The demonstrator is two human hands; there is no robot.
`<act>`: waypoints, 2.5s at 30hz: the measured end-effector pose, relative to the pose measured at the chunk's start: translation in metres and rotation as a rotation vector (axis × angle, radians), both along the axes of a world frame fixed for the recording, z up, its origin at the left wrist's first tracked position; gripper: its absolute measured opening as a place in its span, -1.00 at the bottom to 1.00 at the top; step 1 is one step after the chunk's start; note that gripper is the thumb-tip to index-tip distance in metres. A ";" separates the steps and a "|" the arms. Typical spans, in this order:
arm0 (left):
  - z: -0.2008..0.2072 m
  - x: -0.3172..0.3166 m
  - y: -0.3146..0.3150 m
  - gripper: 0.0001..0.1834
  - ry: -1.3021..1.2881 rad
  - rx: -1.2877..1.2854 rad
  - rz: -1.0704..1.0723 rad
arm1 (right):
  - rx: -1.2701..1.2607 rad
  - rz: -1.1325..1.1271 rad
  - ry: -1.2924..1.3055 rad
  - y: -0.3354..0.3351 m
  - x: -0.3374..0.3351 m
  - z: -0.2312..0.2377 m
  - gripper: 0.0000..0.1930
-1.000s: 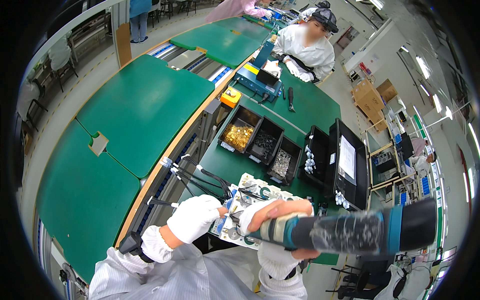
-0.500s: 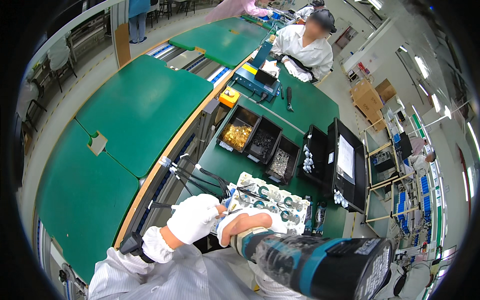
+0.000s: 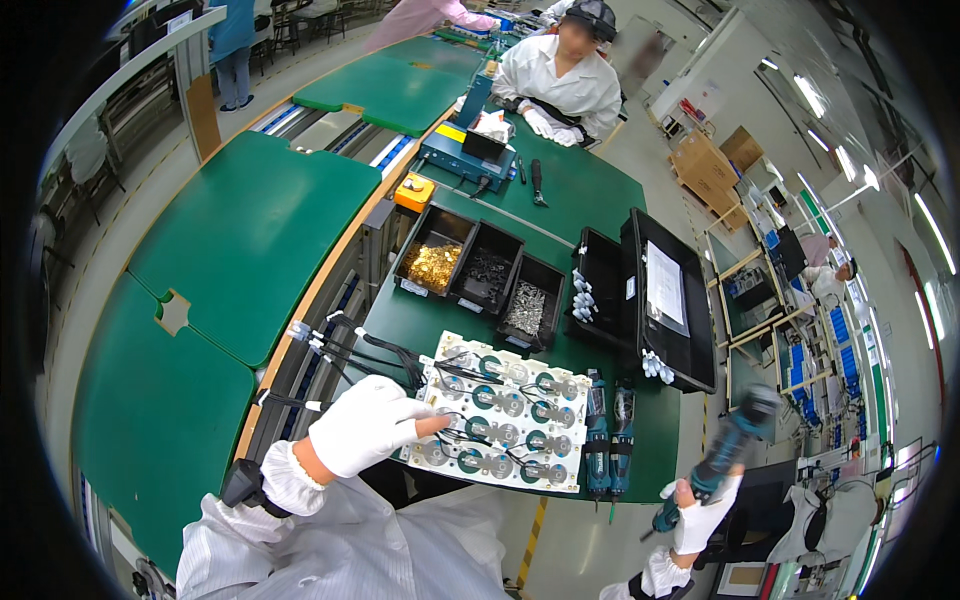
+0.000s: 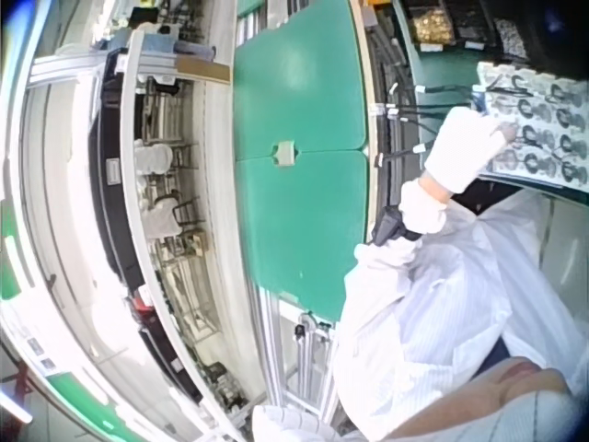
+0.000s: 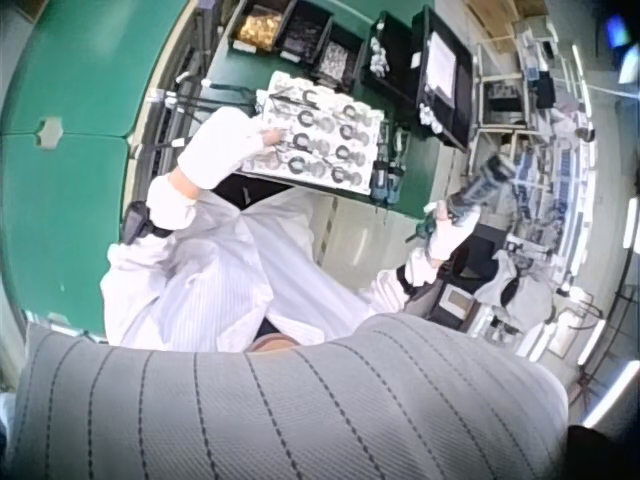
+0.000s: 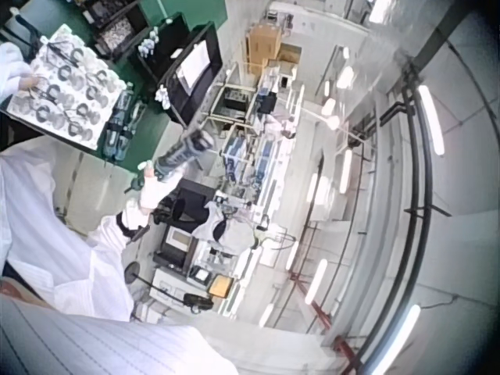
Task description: Assembling wire harnesses and components onto a battery pack circuit board using an electric screwdriver.
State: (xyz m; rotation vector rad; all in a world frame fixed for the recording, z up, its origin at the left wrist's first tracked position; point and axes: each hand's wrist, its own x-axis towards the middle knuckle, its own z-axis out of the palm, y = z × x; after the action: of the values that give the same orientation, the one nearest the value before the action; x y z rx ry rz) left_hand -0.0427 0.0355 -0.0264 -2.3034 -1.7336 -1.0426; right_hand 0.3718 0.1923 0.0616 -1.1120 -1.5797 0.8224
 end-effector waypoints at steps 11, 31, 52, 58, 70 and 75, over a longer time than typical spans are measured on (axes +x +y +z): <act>0.002 0.009 -0.005 -0.79 -0.297 -0.080 -0.069 | -0.240 -0.378 -0.883 0.079 0.117 -0.161 -0.56; -0.016 0.027 0.006 -0.79 -1.035 -0.307 0.406 | 0.586 0.703 -0.472 -0.085 -0.193 -0.065 -0.89; 0.044 -0.048 0.071 -0.81 0.050 -0.085 0.077 | 0.106 0.742 -0.698 0.013 -0.186 -0.009 -0.67; 0.030 -0.048 0.087 -0.74 -0.039 -0.489 -0.126 | 0.279 0.823 -0.603 0.019 -0.223 -0.043 -0.72; 0.018 -0.039 0.067 -0.62 -0.263 -0.360 0.000 | 0.265 0.750 -0.610 0.016 -0.228 -0.057 -0.77; 0.024 -0.035 0.072 -0.74 -0.204 -0.272 0.006 | 0.174 0.591 -0.648 0.021 -0.220 -0.041 -0.72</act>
State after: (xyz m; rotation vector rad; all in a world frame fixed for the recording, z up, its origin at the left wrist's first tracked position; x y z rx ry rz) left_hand -0.0779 0.1078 -0.0020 -2.4157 -2.0757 -1.1411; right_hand 0.1514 0.2130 0.0203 -0.8223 -2.5468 0.7036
